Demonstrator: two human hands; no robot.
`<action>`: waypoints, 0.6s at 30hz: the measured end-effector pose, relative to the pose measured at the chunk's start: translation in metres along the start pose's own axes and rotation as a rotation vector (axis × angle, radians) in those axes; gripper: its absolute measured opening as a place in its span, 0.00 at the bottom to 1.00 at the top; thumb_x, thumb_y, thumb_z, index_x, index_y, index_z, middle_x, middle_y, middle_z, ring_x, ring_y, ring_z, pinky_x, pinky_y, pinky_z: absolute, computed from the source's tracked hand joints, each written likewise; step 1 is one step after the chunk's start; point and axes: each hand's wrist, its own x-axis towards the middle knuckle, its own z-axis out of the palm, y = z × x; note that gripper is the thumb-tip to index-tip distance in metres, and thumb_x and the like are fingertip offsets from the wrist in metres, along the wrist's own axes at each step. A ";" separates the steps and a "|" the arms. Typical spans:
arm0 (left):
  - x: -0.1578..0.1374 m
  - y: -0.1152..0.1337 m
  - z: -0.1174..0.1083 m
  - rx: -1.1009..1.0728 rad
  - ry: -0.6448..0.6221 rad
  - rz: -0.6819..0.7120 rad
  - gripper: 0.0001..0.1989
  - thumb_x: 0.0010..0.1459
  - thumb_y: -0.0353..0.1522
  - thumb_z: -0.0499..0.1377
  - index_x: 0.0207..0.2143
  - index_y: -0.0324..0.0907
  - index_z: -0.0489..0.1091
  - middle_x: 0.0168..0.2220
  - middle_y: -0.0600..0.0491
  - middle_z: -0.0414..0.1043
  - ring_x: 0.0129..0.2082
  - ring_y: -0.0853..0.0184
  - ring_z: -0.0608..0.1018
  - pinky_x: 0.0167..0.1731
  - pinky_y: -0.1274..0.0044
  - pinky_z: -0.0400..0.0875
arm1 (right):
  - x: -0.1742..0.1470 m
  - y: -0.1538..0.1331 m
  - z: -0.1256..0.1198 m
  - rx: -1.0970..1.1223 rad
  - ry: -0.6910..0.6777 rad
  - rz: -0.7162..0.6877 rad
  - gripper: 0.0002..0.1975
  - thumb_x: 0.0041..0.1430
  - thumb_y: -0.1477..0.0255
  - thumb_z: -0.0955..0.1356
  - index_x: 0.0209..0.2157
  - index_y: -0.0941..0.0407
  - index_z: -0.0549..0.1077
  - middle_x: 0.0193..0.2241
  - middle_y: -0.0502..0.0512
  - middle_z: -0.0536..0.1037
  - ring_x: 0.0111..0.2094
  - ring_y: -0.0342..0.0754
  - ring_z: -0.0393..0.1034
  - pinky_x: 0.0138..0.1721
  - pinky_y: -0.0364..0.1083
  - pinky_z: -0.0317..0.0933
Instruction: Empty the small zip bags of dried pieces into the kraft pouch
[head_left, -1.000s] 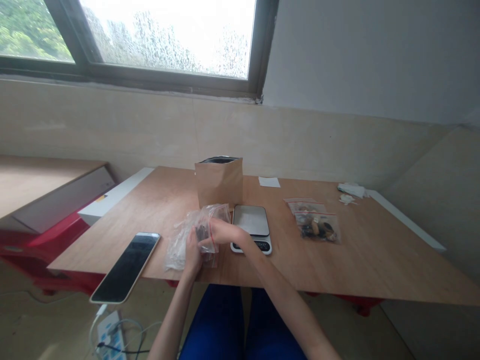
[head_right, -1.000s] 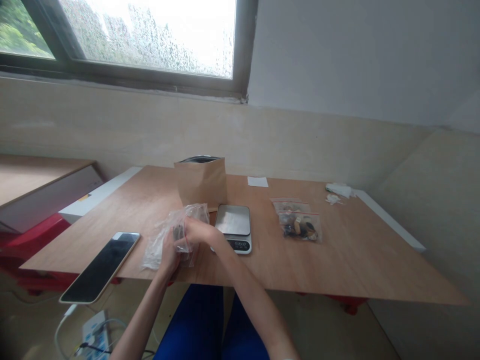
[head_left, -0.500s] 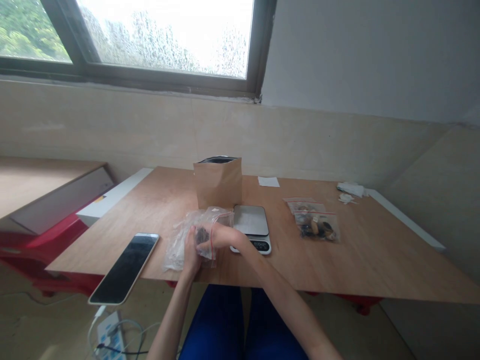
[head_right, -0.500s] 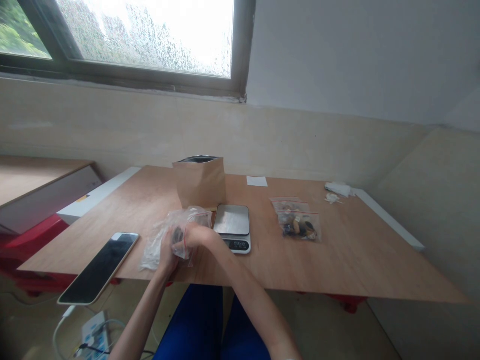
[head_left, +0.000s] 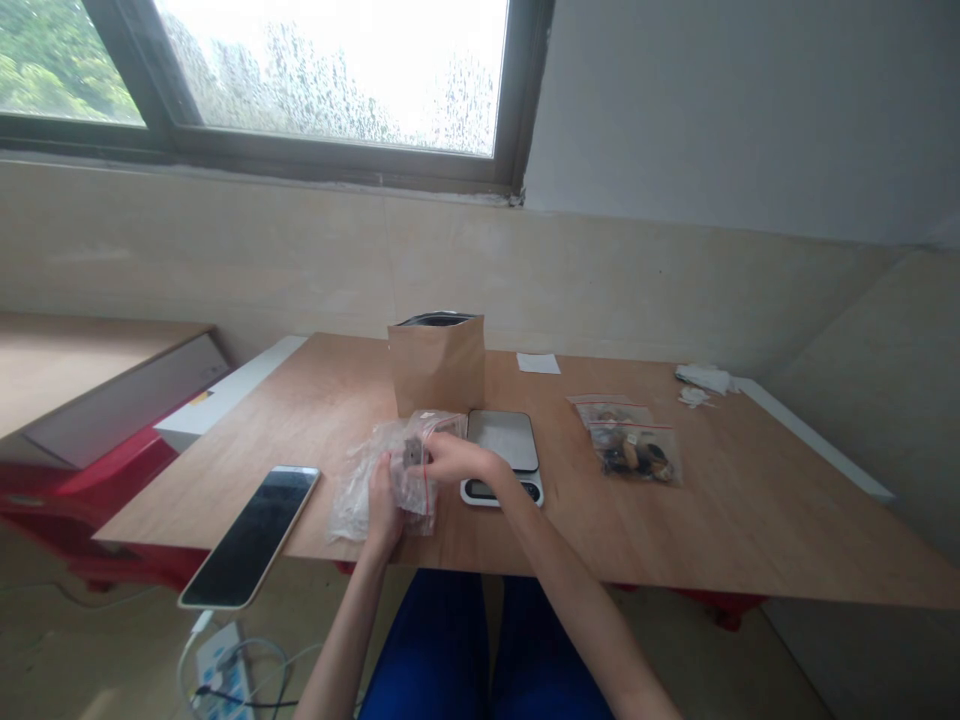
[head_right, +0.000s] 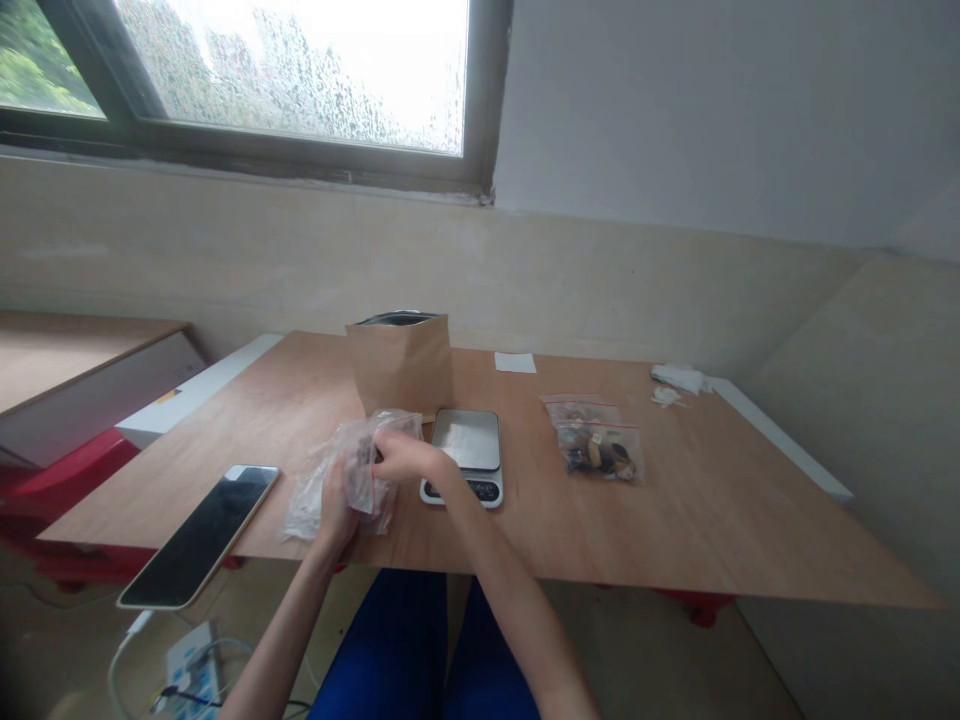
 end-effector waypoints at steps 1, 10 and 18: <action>-0.001 0.001 0.000 -0.009 -0.002 -0.006 0.13 0.53 0.41 0.54 0.26 0.41 0.66 0.25 0.56 0.69 0.25 0.70 0.70 0.27 0.78 0.67 | -0.001 0.000 -0.007 0.003 0.015 -0.012 0.05 0.51 0.74 0.68 0.27 0.58 0.66 0.24 0.49 0.68 0.26 0.44 0.64 0.28 0.42 0.58; -0.009 0.004 0.004 -0.105 -0.095 -0.143 0.22 0.54 0.47 0.51 0.17 0.43 0.52 0.09 0.64 0.48 0.08 0.78 0.51 0.09 0.83 0.43 | -0.008 -0.008 -0.065 0.227 -0.145 -0.100 0.09 0.55 0.69 0.66 0.36 0.58 0.64 0.31 0.50 0.70 0.27 0.42 0.65 0.25 0.40 0.61; -0.011 0.009 0.005 -0.107 -0.207 -0.183 0.21 0.52 0.49 0.53 0.21 0.42 0.59 0.09 0.62 0.52 0.09 0.77 0.55 0.09 0.83 0.48 | 0.002 -0.010 -0.043 -0.101 -0.003 0.007 0.06 0.55 0.71 0.66 0.30 0.59 0.67 0.29 0.52 0.71 0.30 0.45 0.66 0.30 0.41 0.59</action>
